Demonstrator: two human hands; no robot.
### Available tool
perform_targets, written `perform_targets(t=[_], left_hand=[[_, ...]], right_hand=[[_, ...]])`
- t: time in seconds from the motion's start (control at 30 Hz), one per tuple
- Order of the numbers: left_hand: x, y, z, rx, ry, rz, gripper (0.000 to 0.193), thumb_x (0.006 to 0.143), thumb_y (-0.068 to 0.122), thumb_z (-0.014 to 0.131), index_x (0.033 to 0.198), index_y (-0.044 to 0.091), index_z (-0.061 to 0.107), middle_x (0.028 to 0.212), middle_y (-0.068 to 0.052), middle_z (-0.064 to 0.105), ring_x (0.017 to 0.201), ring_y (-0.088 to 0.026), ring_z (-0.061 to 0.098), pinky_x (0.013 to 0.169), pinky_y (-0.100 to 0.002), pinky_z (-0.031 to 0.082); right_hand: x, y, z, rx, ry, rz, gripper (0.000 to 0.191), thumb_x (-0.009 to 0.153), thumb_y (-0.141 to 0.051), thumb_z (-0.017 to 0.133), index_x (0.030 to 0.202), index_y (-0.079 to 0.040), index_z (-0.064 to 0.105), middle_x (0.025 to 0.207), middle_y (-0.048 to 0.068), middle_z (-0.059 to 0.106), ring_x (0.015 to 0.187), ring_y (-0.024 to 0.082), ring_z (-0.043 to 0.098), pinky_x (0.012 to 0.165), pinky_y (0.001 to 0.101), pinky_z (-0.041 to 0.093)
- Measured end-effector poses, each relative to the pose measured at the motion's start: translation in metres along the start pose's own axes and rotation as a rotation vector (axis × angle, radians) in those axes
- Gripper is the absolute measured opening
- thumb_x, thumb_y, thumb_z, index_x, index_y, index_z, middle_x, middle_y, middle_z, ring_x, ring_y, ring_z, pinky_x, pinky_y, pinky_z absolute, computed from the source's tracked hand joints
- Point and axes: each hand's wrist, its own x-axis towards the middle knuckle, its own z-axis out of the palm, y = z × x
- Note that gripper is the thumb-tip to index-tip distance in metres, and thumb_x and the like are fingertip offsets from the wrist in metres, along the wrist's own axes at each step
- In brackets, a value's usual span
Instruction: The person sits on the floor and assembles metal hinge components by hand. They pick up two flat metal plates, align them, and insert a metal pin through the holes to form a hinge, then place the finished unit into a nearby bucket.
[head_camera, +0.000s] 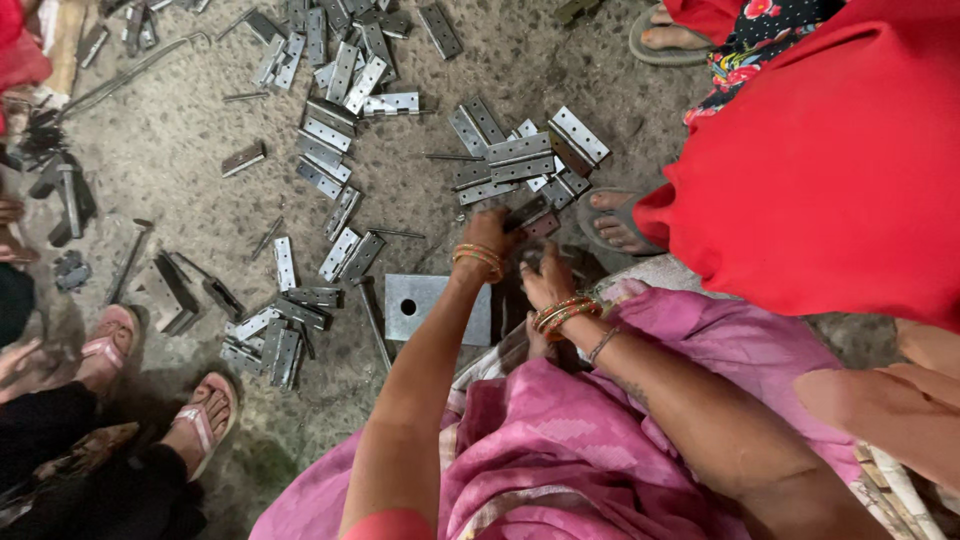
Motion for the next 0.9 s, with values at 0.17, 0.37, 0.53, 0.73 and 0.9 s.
perform_targets(t=[0.17,0.37,0.53,0.73,0.9], left_hand=[[-0.021,-0.021,-0.008,-0.564,-0.008,-0.230,0.059,0.075,0.027,0.087,0.125,0.006,0.063,0.098,-0.018,0.074,0.085,-0.030,0.071,0.072,-0.047,0.058],[-0.053,-0.024,-0.010,-0.576,-0.113,0.045,0.038,0.089,0.029,0.082,0.111,-0.001,0.075,0.089,-0.014,0.075,0.077,-0.018,0.065,0.068,-0.037,0.054],[-0.052,-0.007,-0.027,-0.268,0.041,0.350,0.038,0.086,0.031,0.084,0.112,0.004,0.075,0.102,-0.020,0.073,0.088,-0.033,0.071,0.074,-0.042,0.056],[0.007,0.016,-0.049,-0.043,0.304,0.111,0.037,0.085,0.016,0.073,0.121,0.008,0.070,0.121,-0.019,0.069,0.110,-0.040,0.067,0.094,-0.046,0.055],[0.061,0.054,-0.046,0.135,0.397,0.179,0.052,0.089,-0.002,0.057,0.140,0.008,0.053,0.133,-0.018,0.063,0.121,-0.041,0.060,0.096,-0.046,0.054]], right_hand=[[0.006,0.009,0.004,-0.061,0.064,-0.022,0.066,0.091,-0.034,0.069,0.145,-0.004,0.044,0.111,0.025,0.070,0.096,0.041,0.072,0.084,0.0487,0.056],[0.010,0.008,-0.001,0.157,0.082,-0.216,0.066,0.104,-0.049,0.074,0.135,0.008,0.059,0.126,0.027,0.067,0.116,0.039,0.063,0.098,0.0469,0.047],[0.005,-0.005,-0.015,0.340,0.193,-0.163,0.051,0.089,-0.042,0.078,0.116,0.002,0.073,0.111,0.018,0.079,0.099,0.030,0.072,0.094,0.0399,0.053],[0.002,-0.012,-0.020,0.329,0.334,-0.470,0.047,0.089,-0.027,0.080,0.122,0.001,0.064,0.111,0.011,0.073,0.099,0.023,0.068,0.090,0.0390,0.049],[0.011,-0.017,-0.015,0.470,0.144,-0.215,0.030,0.092,-0.027,0.078,0.111,-0.004,0.072,0.099,0.005,0.076,0.089,0.016,0.067,0.085,0.0343,0.053]])
